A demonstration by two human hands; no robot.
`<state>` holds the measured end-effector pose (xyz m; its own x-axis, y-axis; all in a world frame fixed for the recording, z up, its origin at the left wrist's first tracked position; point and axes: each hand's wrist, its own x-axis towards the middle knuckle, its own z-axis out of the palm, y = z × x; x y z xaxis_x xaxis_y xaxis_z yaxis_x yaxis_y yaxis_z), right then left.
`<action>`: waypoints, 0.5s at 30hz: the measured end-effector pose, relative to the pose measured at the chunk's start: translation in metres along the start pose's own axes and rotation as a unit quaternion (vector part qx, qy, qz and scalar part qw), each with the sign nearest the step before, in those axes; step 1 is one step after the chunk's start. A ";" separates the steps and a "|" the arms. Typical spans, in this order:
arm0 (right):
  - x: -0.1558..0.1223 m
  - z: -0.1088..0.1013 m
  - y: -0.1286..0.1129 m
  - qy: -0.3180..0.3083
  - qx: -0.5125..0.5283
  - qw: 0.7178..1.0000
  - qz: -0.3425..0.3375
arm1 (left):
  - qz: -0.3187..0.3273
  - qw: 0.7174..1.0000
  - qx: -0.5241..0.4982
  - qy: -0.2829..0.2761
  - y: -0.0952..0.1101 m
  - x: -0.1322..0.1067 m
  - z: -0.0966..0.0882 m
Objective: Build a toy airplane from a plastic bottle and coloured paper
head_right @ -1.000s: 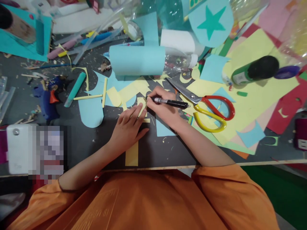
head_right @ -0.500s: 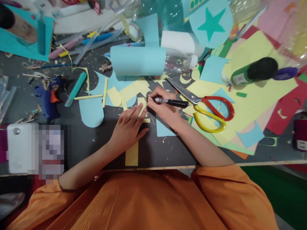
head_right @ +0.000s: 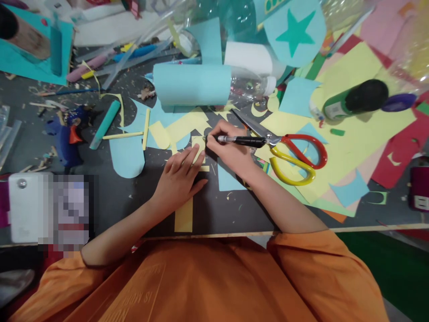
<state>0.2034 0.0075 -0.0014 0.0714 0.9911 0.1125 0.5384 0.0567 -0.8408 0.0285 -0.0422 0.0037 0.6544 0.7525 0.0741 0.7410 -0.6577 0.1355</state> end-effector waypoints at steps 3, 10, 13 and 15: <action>0.000 0.000 -0.001 -0.004 0.008 1.000 0.005 | 0.003 1.000 0.007 0.011 0.000 0.000 0.001; 0.001 0.000 -0.001 0.003 0.001 1.000 -0.011 | 0.001 1.000 -0.002 -0.002 0.000 0.000 0.001; 0.001 0.000 -0.001 0.005 0.008 1.000 -0.009 | -0.002 1.000 -0.008 -0.009 0.000 -0.001 0.002; 0.001 0.000 -0.001 0.002 0.011 1.000 -0.001 | 0.000 1.000 0.000 -0.002 0.000 -0.001 0.002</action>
<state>0.2027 0.0085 -0.0002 0.0738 0.9904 0.1167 0.5202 0.0616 -0.8518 0.0281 -0.0427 0.0015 0.6546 0.7528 0.0692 0.7414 -0.6572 0.1359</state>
